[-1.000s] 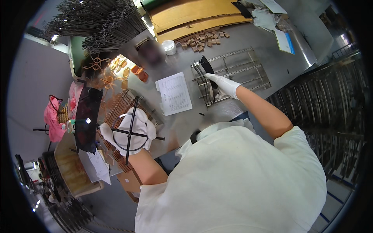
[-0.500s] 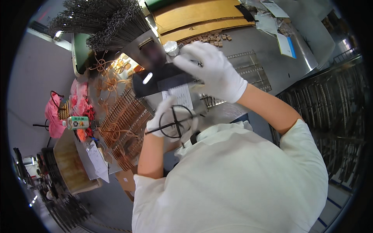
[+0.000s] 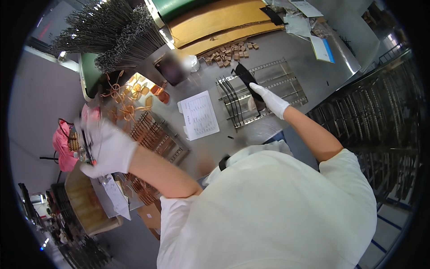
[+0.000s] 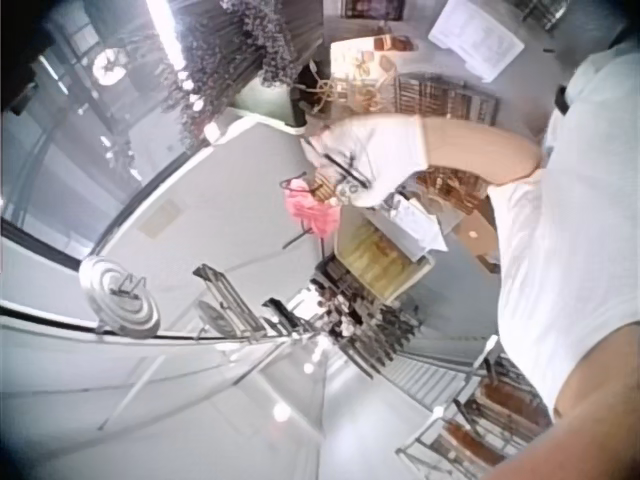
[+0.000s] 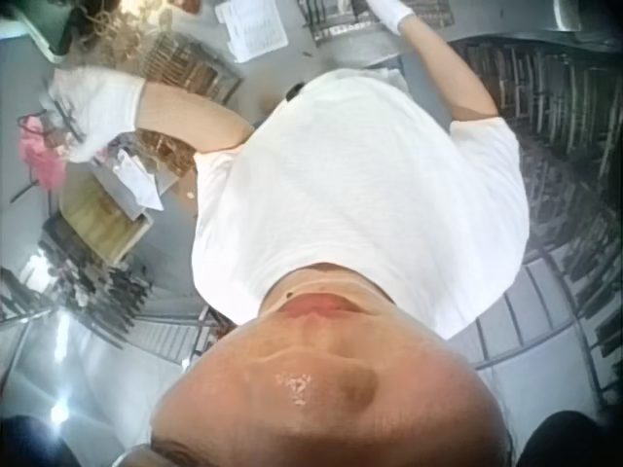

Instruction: The person assembles small black decorative frames by inserting them into a metal grid jig. They repeatedly pick up frames, place them into the jig, and then remove them to place them on a nearby copper-colored wire rack. The person also handles a copper wire structure and a small brown block during the process.

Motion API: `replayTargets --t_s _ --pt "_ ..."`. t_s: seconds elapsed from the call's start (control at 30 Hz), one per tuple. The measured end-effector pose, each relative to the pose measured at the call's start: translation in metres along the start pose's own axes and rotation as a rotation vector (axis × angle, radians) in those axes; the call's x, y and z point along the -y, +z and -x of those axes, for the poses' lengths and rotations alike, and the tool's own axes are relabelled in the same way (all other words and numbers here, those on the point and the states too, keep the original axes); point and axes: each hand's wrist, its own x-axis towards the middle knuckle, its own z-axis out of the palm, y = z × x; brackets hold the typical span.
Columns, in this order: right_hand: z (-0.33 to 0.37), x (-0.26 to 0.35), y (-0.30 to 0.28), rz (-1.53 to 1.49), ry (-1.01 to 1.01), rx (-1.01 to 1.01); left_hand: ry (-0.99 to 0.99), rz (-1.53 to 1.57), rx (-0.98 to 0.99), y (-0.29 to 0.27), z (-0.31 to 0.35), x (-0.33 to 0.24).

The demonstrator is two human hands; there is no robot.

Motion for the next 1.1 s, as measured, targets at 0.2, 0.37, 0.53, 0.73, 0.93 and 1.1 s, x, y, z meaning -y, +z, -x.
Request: replayTargets --t_s 0.2,0.37,0.53,0.73,0.93,1.1 --pt "-0.050 -0.026 0.011 -0.066 0.198 0.020 0.141 -0.355 0.444 0.151 0.010 -0.002" --pt "-0.043 0.001 0.003 0.238 0.248 0.144 -0.186 -0.435 0.327 0.075 0.004 0.012" --pt "-0.035 0.005 0.027 1.072 -0.245 -0.125 -0.396 -0.597 0.088 0.003 0.045 0.021" --pt "-0.023 0.072 0.038 1.351 -0.406 -0.407 -0.403 -0.848 -0.041 -0.058 0.091 -0.030" --pt "-0.031 0.098 0.121 0.982 -1.023 -0.148 -0.188 -0.881 -0.644 -0.149 0.137 -0.090" --pt "-0.041 0.098 0.248 0.788 -1.160 0.237 -0.187 -1.093 -0.871 -0.205 0.169 -0.127"
